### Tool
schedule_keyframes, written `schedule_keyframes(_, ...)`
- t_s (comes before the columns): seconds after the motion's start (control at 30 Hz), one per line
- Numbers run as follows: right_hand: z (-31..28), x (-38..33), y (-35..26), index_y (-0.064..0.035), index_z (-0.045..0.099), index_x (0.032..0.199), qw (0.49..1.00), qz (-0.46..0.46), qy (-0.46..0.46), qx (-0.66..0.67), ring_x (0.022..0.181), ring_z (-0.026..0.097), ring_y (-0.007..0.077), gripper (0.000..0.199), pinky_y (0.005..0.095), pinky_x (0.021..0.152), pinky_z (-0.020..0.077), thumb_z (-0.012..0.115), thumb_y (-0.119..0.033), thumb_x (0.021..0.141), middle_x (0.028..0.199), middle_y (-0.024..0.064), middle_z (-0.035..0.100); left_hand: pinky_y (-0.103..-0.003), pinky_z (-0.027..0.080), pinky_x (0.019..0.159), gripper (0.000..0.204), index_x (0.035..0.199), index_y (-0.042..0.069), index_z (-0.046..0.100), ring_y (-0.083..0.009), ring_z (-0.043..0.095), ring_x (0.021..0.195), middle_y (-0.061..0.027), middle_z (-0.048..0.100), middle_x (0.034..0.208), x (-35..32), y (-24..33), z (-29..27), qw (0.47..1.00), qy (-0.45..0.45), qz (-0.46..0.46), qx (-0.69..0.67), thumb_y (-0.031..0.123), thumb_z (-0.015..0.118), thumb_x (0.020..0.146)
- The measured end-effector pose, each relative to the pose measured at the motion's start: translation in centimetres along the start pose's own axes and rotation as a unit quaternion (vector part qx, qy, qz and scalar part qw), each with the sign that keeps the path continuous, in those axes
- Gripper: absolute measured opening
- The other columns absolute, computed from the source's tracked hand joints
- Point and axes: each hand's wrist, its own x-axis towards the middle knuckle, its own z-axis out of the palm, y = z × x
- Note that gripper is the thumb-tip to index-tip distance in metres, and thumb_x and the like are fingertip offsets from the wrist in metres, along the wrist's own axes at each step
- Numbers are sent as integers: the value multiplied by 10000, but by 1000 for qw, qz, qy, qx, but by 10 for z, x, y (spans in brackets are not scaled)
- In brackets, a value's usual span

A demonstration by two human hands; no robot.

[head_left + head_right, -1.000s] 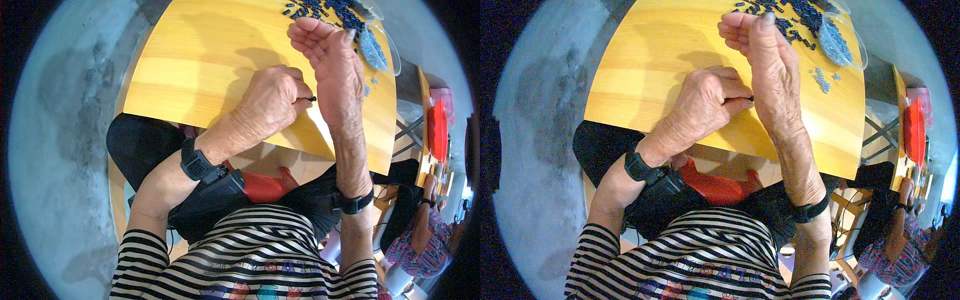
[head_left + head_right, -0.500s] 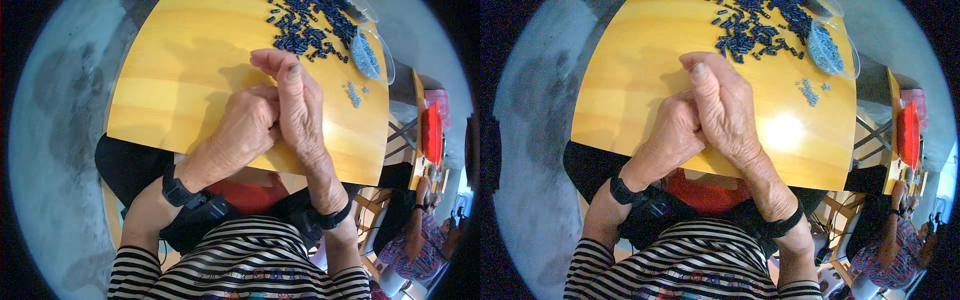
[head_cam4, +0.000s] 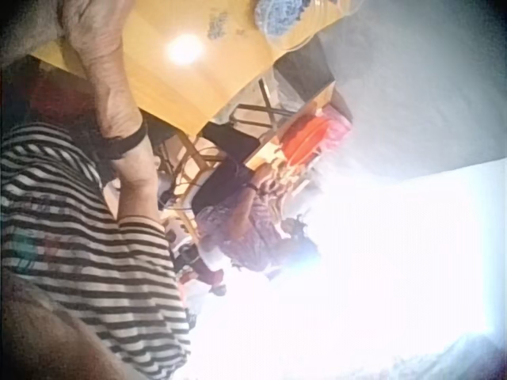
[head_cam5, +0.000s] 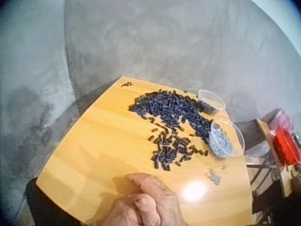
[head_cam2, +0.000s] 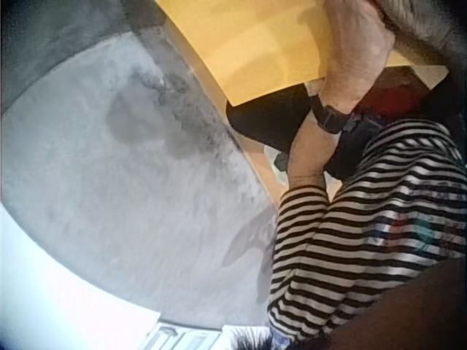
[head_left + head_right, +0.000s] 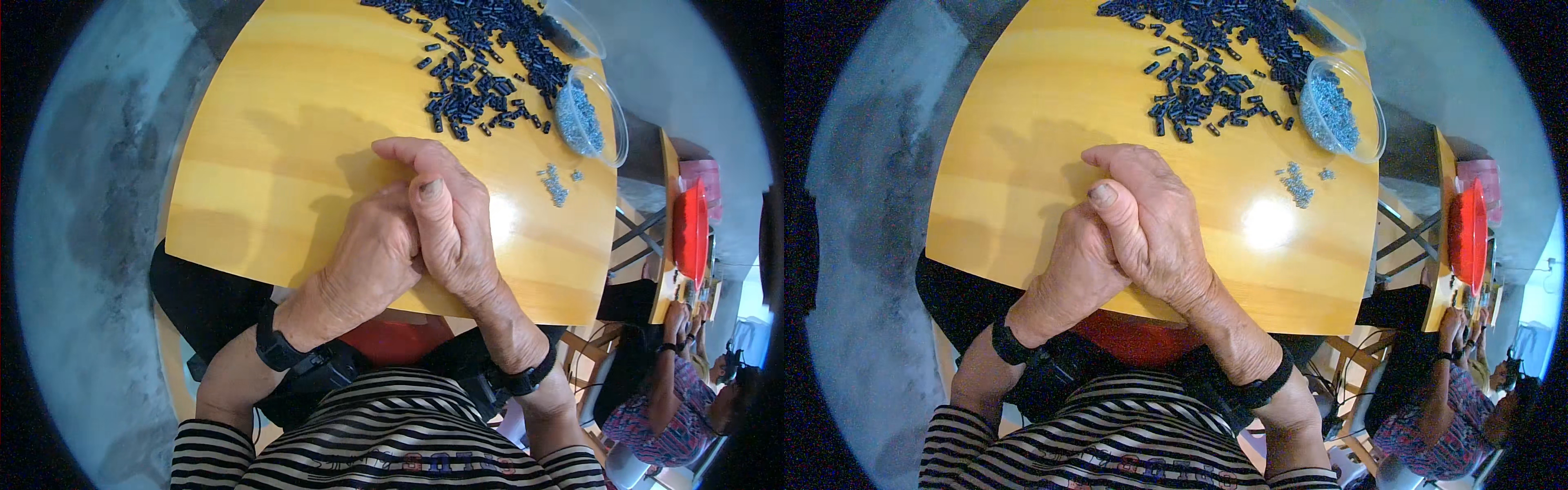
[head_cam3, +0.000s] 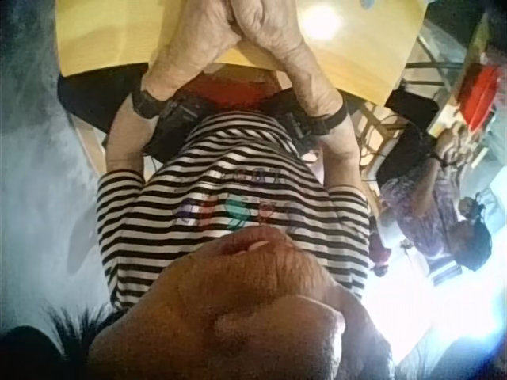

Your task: Assembling small black plastic components by hand at a table.

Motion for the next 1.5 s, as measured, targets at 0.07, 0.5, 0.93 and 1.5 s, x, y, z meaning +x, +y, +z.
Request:
schedule_keyframes(0.07,0,1,0,49,585,1046,1000,-2,-3,-8,986,561,401,466,419,875,444,444,-383,944,1016,229,604,-414,492,665,160,790,9,606,-349,605,778,-153,615,795,2,2,-1,1000,2,4,10,2,695,657)
schedule_keyframes(0.5,7,5,4,44,582,1058,999,-22,-28,-40,1042,538,420,529,449,935,413,447,-451,927,1037,231,595,-413,492,659,106,778,22,607,-333,608,785,-147,614,798,-3,-5,-3,1000,15,-7,-9,51,675,703)
schedule_keyframes(0.93,8,7,4,36,577,1153,997,-20,-57,-53,1189,479,416,813,441,1017,353,272,-672,897,1153,215,588,-416,484,640,67,738,47,604,-338,607,763,-132,615,756,-2,-2,-7,998,14,-9,-65,41,662,705)
schedule_keyframes(1.5,-73,-5,4,37,548,1183,928,85,45,360,1106,554,227,576,390,1002,405,453,-480,947,1148,141,596,-216,430,551,158,794,-19,693,-55,546,605,-12,625,680,4,3,-12,991,-72,-92,-63,115,759,741)
